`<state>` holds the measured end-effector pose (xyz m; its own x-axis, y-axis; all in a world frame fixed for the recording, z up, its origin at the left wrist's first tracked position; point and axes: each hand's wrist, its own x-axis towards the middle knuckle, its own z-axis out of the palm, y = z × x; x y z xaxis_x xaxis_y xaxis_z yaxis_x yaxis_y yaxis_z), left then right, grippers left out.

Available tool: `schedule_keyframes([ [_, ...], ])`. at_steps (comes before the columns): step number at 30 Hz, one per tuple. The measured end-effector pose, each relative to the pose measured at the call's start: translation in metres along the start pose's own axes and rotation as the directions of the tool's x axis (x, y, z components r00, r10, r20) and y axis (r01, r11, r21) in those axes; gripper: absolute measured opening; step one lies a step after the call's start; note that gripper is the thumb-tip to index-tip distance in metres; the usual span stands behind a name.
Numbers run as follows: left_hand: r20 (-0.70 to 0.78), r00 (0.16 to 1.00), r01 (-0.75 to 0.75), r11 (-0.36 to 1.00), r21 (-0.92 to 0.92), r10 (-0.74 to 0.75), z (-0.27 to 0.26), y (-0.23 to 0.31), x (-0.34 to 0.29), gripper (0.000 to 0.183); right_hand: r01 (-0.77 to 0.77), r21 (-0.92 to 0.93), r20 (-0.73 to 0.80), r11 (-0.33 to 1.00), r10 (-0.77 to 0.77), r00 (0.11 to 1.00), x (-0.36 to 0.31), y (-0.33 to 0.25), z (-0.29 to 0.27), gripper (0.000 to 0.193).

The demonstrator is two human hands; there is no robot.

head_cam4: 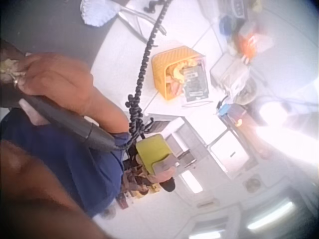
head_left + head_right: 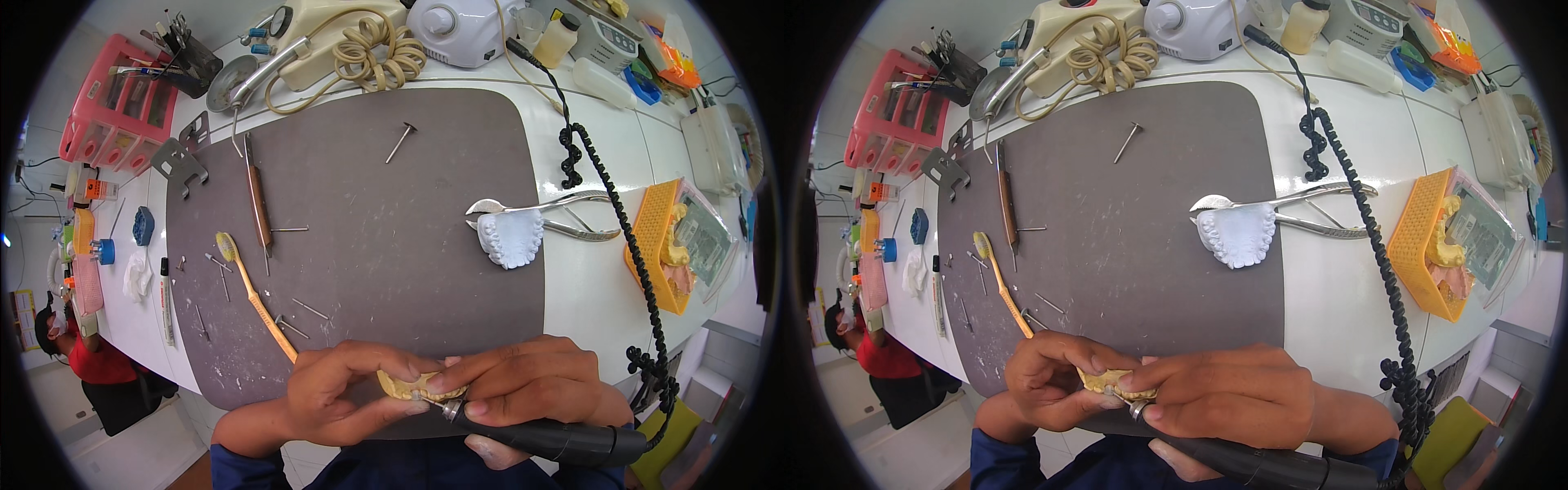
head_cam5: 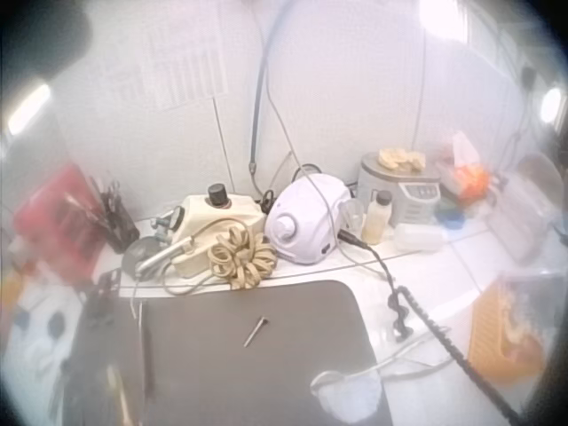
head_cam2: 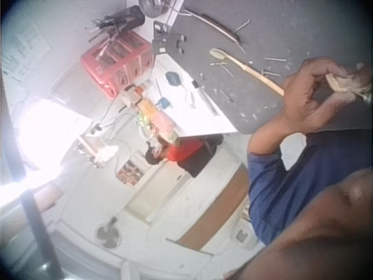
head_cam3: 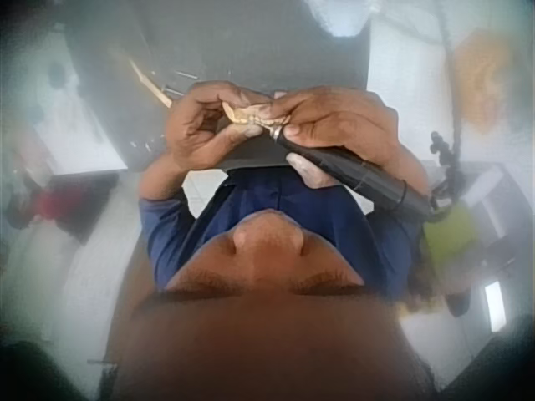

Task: The person uses a rotary tool to carve and shape a yellow dental model. They periodically fit a white dental mold over the yellow model to check the alignment and fit, then resume carving.

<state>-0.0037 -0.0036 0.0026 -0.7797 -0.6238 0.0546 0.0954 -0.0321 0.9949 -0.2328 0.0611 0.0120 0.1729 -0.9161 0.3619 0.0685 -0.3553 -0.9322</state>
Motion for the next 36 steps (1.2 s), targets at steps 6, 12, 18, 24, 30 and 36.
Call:
schedule_keyframes([
  [6,0.006,1.000,-0.001,1.000,-0.026,0.002,0.000,0.000,0.001,0.037,-0.024,0.010,-0.008,1.000,0.024,1.000,0.001,-0.004,0.000,0.020],
  [12,0.039,0.998,-0.042,0.998,0.044,0.040,-0.003,-0.001,0.003,0.030,-0.001,-0.014,-0.013,1.000,0.001,1.000,0.000,-0.002,0.000,0.020],
  [18,0.031,0.998,-0.058,0.997,0.044,0.057,-0.001,-0.004,0.005,0.027,0.057,-0.135,0.046,0.989,-0.051,0.998,0.001,0.000,-0.003,0.026],
  [24,0.018,0.999,-0.050,0.998,0.031,0.049,-0.001,-0.004,0.004,0.025,0.048,-0.114,0.054,0.992,-0.042,0.998,0.004,-0.003,-0.004,0.028],
  [30,0.062,0.990,-0.128,0.991,-0.033,0.130,0.002,0.001,-0.001,0.024,0.023,0.199,-0.001,0.980,-0.023,1.000,0.006,-0.011,-0.008,0.020],
  [36,0.145,0.985,-0.107,0.987,0.120,0.089,-0.008,0.019,-0.004,0.037,-0.081,0.226,-0.117,0.971,0.110,0.987,0.000,-0.007,-0.014,0.015],
])
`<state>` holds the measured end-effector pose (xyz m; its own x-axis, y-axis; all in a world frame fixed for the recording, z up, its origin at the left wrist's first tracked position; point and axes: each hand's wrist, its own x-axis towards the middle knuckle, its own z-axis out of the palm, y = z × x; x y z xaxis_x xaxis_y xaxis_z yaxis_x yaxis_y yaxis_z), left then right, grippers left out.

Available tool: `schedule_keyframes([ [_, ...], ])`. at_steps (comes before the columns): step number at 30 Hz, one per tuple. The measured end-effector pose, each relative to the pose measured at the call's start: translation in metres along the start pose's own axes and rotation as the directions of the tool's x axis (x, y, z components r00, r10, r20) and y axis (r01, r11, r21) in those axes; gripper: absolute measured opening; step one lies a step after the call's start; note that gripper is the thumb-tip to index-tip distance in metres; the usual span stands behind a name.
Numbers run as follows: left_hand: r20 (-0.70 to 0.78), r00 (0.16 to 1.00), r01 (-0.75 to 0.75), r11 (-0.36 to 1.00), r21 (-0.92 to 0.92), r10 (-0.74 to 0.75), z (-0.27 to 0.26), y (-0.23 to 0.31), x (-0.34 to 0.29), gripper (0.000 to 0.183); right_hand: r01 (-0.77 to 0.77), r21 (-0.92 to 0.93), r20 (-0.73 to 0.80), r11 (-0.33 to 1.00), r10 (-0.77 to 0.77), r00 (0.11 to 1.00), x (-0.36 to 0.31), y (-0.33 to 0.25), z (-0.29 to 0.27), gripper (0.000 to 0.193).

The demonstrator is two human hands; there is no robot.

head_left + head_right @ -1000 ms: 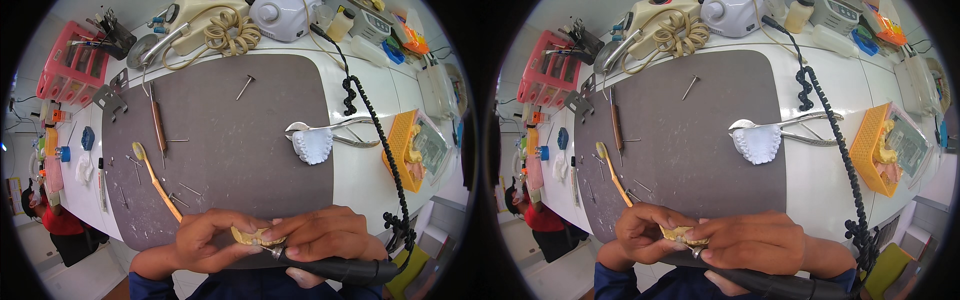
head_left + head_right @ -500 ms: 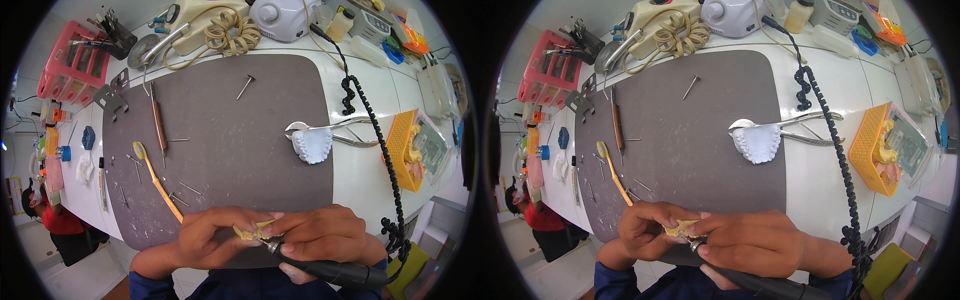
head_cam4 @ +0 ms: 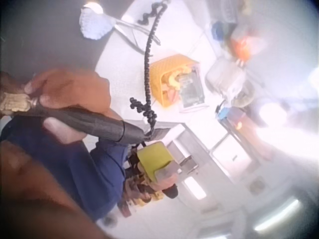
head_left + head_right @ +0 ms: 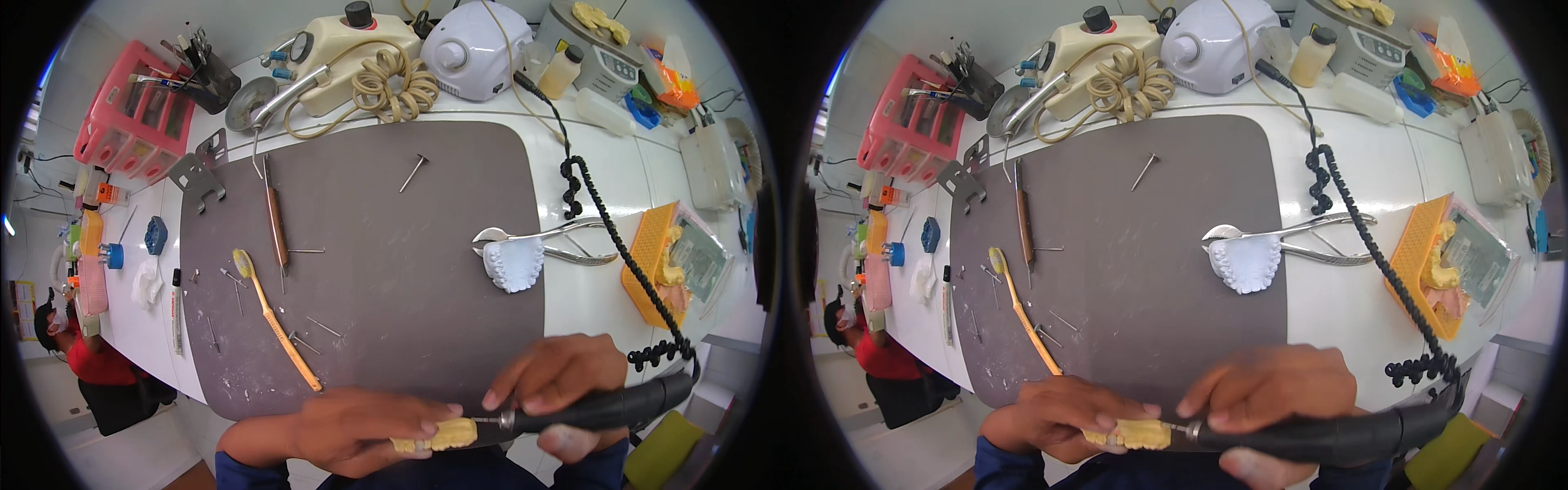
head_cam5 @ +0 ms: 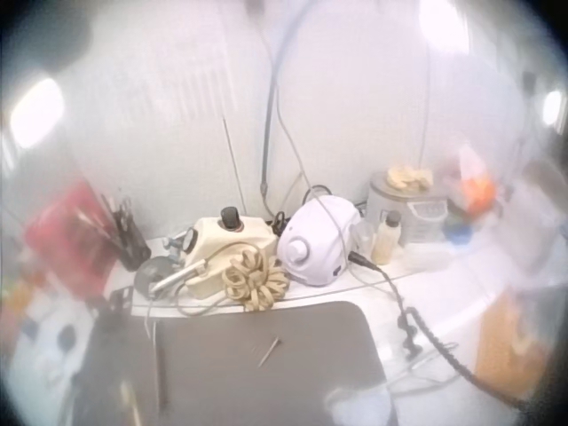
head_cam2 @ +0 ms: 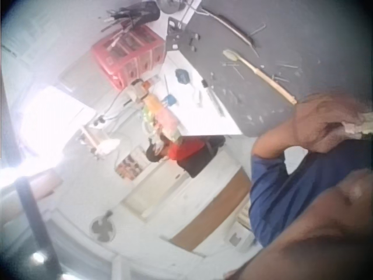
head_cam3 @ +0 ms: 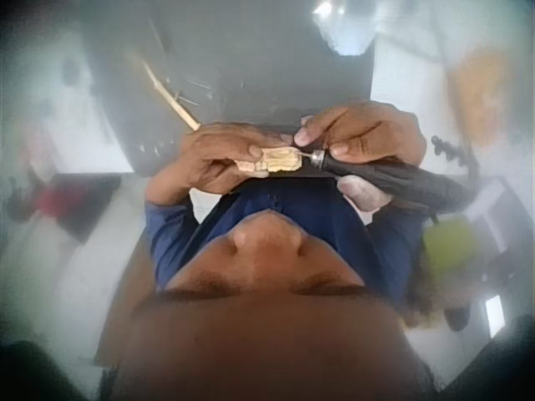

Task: The person uses a rotary tool to carve and shape a yellow dental model. They periodically fit a white dental mold over the yellow model to check the alignment and fit, then resume carving.

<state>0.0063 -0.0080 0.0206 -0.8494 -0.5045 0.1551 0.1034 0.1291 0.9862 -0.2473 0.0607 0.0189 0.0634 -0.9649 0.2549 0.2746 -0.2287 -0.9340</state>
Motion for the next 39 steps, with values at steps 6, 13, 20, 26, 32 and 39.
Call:
schedule_keyframes([
  [6,-0.383,0.923,-0.027,0.998,0.052,0.045,-0.011,-0.002,0.001,0.062,-0.534,-0.439,-0.168,0.723,0.517,0.839,0.013,-0.009,-0.002,0.030],
  [13,-0.458,0.889,-0.032,0.997,-0.072,-0.004,-0.025,-0.016,0.006,0.064,-0.376,-0.895,-0.146,0.241,0.638,0.756,0.018,0.020,0.023,0.073],
  [20,-0.404,0.915,-0.065,0.979,-0.192,-0.019,-0.030,-0.038,0.008,0.063,-0.290,-0.943,-0.201,0.163,0.415,0.887,0.020,0.006,0.036,0.046],
  [26,-0.252,0.957,0.016,0.888,-0.459,-0.147,-0.024,-0.029,0.013,0.057,0.099,-0.991,0.103,-0.091,-0.038,0.994,0.024,0.000,-0.005,0.040],
  [32,-0.117,0.981,0.074,0.853,-0.516,-0.156,-0.016,-0.032,0.012,0.050,0.060,-0.982,0.047,0.181,-0.079,0.996,0.028,0.017,-0.028,0.037],
  [39,-0.156,0.963,0.116,0.861,-0.496,-0.220,-0.008,-0.032,0.012,0.052,-0.117,0.118,-0.211,0.986,0.140,0.967,0.034,0.011,-0.014,0.028],
])
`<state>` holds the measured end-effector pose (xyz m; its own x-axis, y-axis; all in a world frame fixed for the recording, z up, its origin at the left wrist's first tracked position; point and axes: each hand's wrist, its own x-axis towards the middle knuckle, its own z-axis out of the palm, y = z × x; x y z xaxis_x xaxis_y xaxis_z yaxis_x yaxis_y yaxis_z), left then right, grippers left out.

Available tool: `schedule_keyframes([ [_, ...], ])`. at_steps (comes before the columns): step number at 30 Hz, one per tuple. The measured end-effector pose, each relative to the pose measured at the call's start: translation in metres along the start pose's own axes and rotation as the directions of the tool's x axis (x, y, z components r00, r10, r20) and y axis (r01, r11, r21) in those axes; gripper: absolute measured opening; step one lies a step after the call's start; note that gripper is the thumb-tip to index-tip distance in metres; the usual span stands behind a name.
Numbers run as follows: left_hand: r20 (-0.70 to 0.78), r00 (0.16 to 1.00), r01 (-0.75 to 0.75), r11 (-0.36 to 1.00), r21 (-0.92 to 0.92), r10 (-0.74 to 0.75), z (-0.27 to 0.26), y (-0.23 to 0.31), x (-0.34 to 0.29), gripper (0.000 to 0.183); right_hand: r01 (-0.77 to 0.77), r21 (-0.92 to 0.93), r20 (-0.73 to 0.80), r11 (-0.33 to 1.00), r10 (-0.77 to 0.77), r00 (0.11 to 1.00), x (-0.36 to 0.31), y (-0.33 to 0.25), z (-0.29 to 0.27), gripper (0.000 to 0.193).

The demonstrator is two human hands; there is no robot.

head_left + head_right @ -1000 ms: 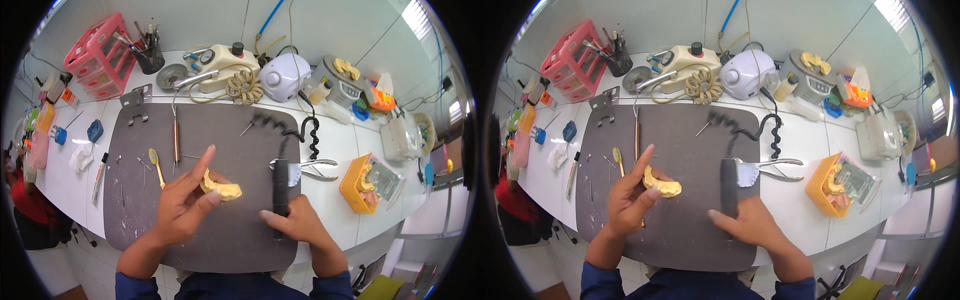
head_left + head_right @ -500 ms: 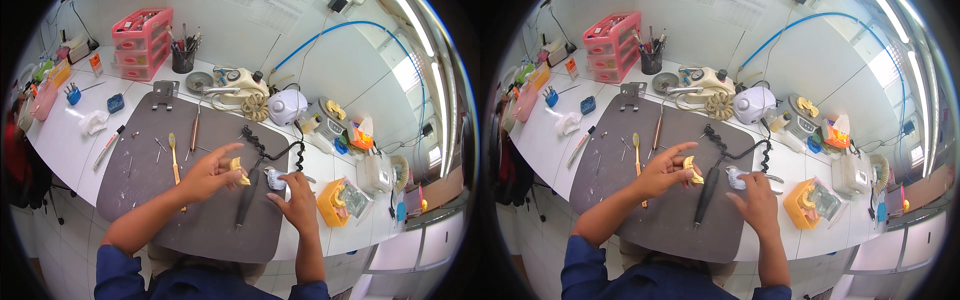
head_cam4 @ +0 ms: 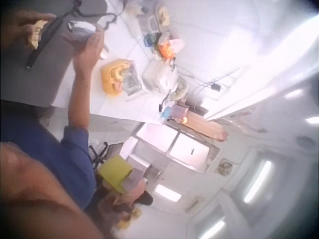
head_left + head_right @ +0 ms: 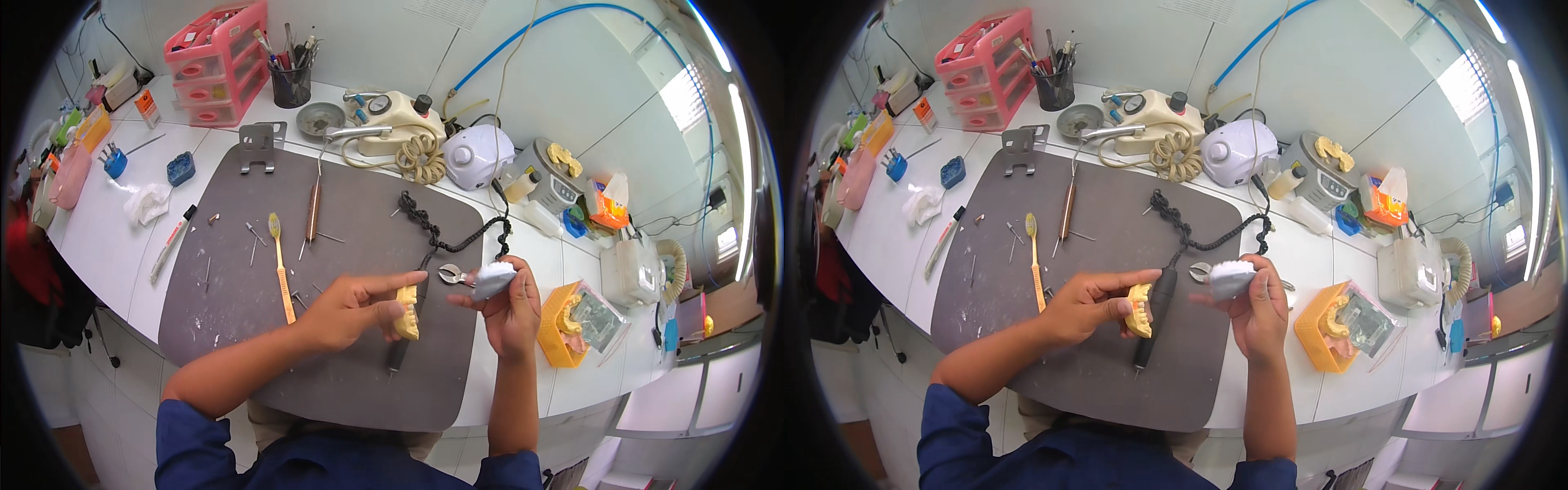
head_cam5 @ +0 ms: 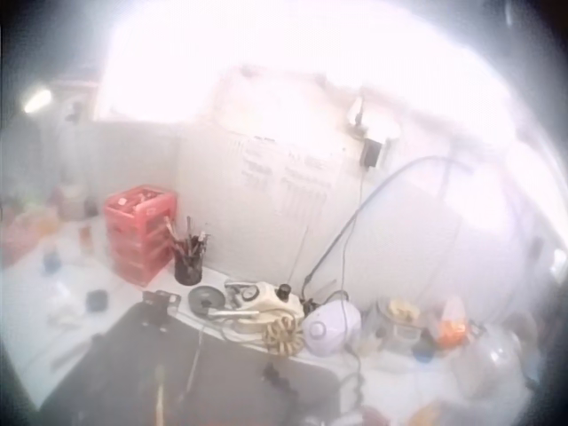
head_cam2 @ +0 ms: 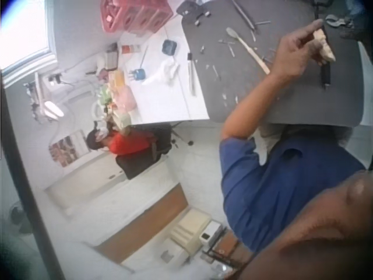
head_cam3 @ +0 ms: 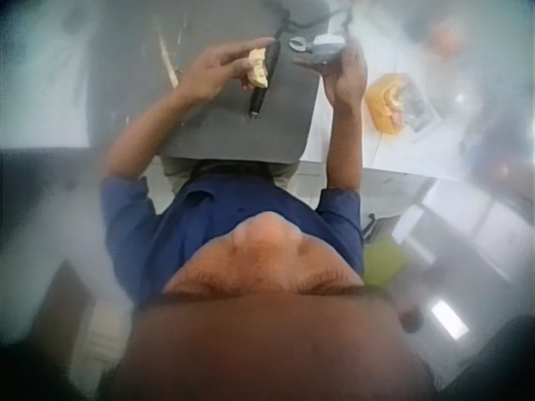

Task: The person uses a rotary tool to carve and shape a yellow dental model. They periodically fit a white dental mold over the yellow model to check the alignment and fit, then resume carving.

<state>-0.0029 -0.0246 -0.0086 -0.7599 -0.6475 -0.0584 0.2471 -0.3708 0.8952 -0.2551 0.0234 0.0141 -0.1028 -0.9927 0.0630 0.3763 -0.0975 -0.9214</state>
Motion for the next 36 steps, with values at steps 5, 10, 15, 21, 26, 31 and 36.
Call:
schedule_keyframes([
  [5,-0.042,0.999,0.025,0.997,-0.077,-0.028,0.008,-0.004,-0.002,0.052,-0.049,-0.193,0.155,0.980,0.080,0.985,-0.014,0.022,-0.002,0.048],
  [10,-0.020,0.994,0.102,0.992,-0.076,-0.104,0.022,-0.006,-0.007,0.049,0.122,-0.179,0.396,0.976,-0.042,0.918,-0.017,0.032,0.012,0.071],
  [15,-0.007,0.991,0.135,0.986,-0.095,-0.136,0.023,-0.014,-0.012,0.043,-0.034,-0.106,0.478,0.994,0.081,0.874,-0.018,0.032,0.021,0.087],
  [21,-0.044,0.998,0.051,0.995,-0.083,-0.054,0.026,-0.010,-0.016,0.040,0.003,-0.322,0.545,0.947,0.183,0.818,-0.013,0.022,0.016,0.085],
  [26,-0.059,0.998,0.026,0.997,-0.074,-0.030,0.024,-0.011,-0.013,0.035,-0.084,-0.281,0.443,0.956,0.207,0.872,-0.022,0.023,0.023,0.092],
  [31,-0.012,0.996,0.088,0.993,-0.077,-0.089,0.021,-0.011,-0.014,0.033,0.001,-0.211,0.452,0.978,0.097,0.886,-0.026,0.025,0.018,0.094],
  [36,-0.044,0.999,-0.011,0.998,-0.061,0.008,0.020,-0.010,-0.013,0.030,0.009,-0.246,0.444,0.969,0.104,0.890,-0.022,0.029,0.019,0.095],
])
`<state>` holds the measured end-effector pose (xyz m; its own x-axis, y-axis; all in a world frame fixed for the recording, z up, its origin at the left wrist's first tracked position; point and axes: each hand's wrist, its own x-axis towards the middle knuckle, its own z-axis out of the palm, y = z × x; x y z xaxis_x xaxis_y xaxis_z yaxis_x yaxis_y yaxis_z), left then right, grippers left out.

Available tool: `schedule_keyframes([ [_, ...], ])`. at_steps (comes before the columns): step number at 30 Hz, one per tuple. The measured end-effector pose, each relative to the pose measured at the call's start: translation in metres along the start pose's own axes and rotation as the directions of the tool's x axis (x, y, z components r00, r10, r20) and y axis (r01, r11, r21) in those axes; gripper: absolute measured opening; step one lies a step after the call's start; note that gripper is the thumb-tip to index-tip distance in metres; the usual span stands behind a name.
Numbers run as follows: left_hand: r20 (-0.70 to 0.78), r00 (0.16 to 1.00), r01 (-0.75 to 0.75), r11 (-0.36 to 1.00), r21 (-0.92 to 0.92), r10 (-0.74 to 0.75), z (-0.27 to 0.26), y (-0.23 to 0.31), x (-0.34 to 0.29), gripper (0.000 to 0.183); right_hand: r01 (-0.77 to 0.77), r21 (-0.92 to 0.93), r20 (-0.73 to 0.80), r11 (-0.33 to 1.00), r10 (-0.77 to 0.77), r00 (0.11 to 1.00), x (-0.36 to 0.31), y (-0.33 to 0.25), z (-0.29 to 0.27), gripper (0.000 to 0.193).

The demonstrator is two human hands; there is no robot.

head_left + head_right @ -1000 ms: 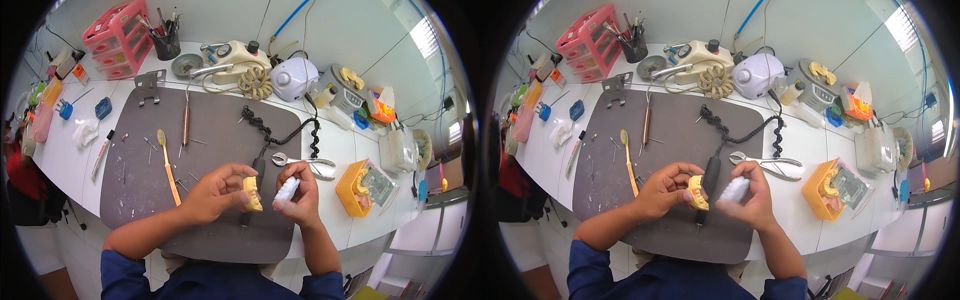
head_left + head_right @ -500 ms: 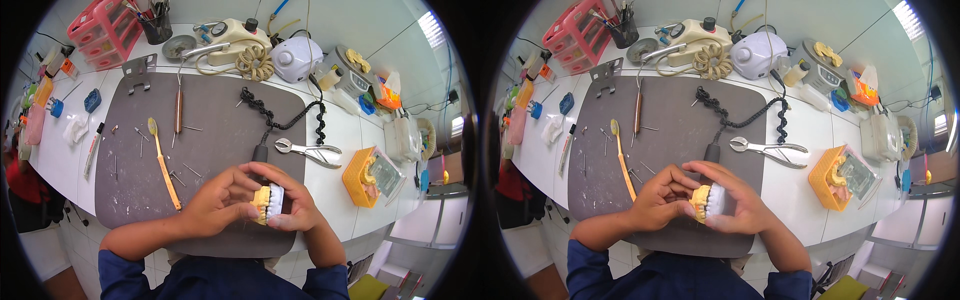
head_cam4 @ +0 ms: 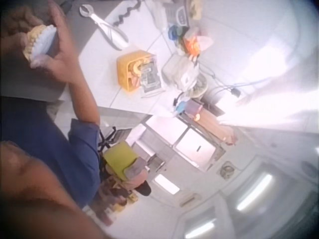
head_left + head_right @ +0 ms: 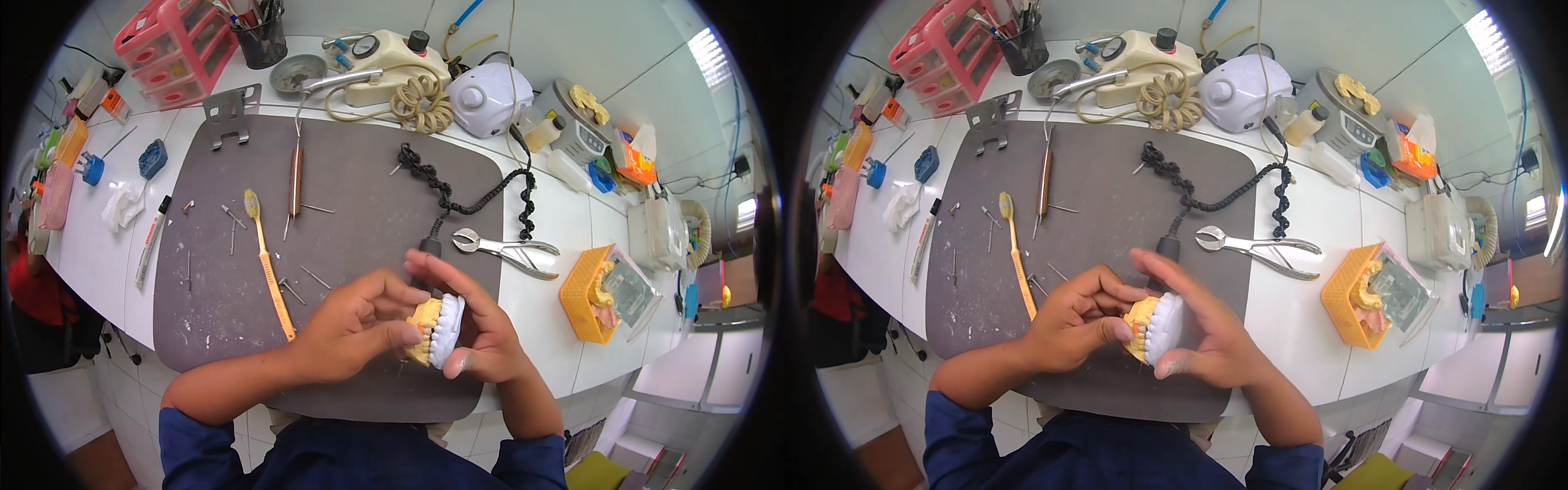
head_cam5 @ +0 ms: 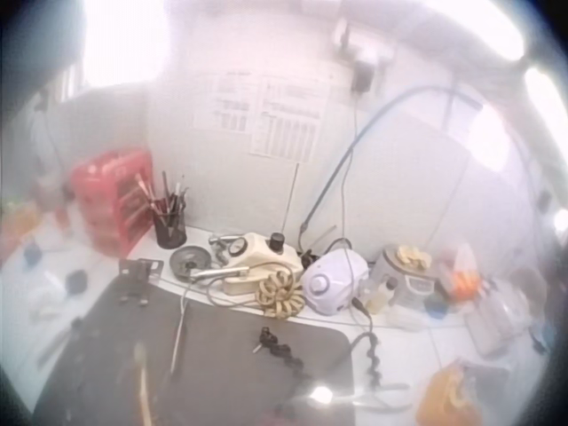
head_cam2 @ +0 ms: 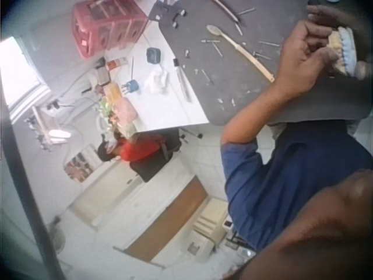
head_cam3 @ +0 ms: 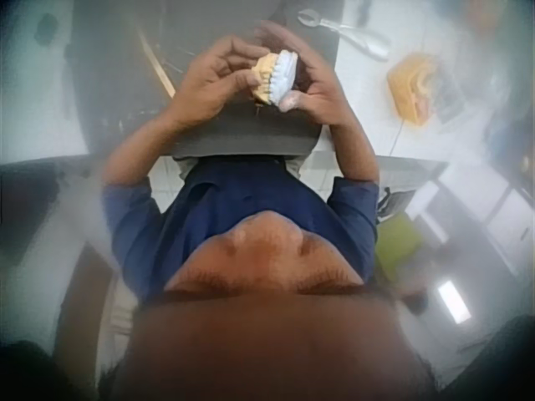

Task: The person uses a rotary tool to carve and shape a yellow dental model. They periodically fit a white dental mold over the yellow model to check the alignment and fit, then resume carving.

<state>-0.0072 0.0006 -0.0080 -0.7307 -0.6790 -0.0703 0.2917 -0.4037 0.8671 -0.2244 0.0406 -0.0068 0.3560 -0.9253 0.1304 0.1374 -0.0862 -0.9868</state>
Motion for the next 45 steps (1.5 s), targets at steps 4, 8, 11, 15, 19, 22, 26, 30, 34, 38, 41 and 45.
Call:
schedule_keyframes([
  [4,-0.083,0.996,-0.015,0.999,0.036,0.018,-0.003,0.005,0.000,0.029,-0.095,-0.057,-0.175,0.994,0.084,0.981,-0.008,-0.001,0.002,0.092],
  [8,-0.080,0.996,-0.039,0.999,0.037,0.042,-0.004,0.004,0.002,0.030,-0.069,-0.288,-0.177,0.955,0.018,0.984,-0.003,-0.010,0.004,0.085],
  [11,-0.078,0.996,-0.045,0.997,0.055,0.050,-0.003,0.005,0.002,0.030,-0.008,-0.330,-0.136,0.944,-0.040,0.990,-0.003,-0.008,0.000,0.085],
  [15,-0.095,0.995,-0.016,0.997,0.074,0.023,-0.001,0.010,0.000,0.031,0.004,-0.352,-0.145,0.936,-0.059,0.988,-0.002,-0.009,0.000,0.083],
  [19,-0.110,0.993,-0.033,0.991,0.130,0.047,-0.001,0.008,0.001,0.031,-0.054,-0.334,-0.154,0.941,0.002,0.988,-0.003,-0.011,-0.001,0.083],
  [22,-0.132,0.987,-0.063,0.973,0.223,0.094,-0.001,0.005,-0.001,0.031,-0.030,-0.341,-0.112,0.940,-0.009,0.994,-0.002,-0.010,-0.004,0.083],
  [26,-0.144,0.984,-0.075,0.972,0.224,0.109,0.000,0.007,0.000,0.032,0.022,-0.375,-0.088,0.927,-0.059,0.994,0.000,-0.008,-0.003,0.084],
  [30,-0.104,0.979,-0.131,0.936,0.327,0.173,-0.006,0.004,-0.001,0.032,-0.072,-0.204,-0.137,0.976,0.045,0.990,-0.003,-0.008,0.002,0.083],
  [34,-0.084,0.963,-0.202,0.896,0.396,0.255,-0.005,0.003,0.000,0.032,0.011,-0.281,-0.094,0.960,-0.039,0.995,0.000,-0.008,0.000,0.083],
  [38,-0.126,0.979,-0.119,0.950,0.289,0.161,-0.003,0.006,-0.003,0.032,-0.010,-0.307,-0.050,0.952,-0.006,0.999,0.000,-0.010,-0.002,0.083],
  [41,-0.139,0.983,-0.080,0.958,0.274,0.122,-0.002,0.007,-0.004,0.033,-0.043,-0.271,-0.106,0.962,0.015,0.994,-0.002,-0.008,0.001,0.083],
  [45,-0.138,0.983,-0.068,0.943,0.325,0.118,0.001,0.006,-0.001,0.040,-0.019,-0.434,-0.148,0.901,-0.050,0.988,0.000,-0.007,-0.002,0.086],
])
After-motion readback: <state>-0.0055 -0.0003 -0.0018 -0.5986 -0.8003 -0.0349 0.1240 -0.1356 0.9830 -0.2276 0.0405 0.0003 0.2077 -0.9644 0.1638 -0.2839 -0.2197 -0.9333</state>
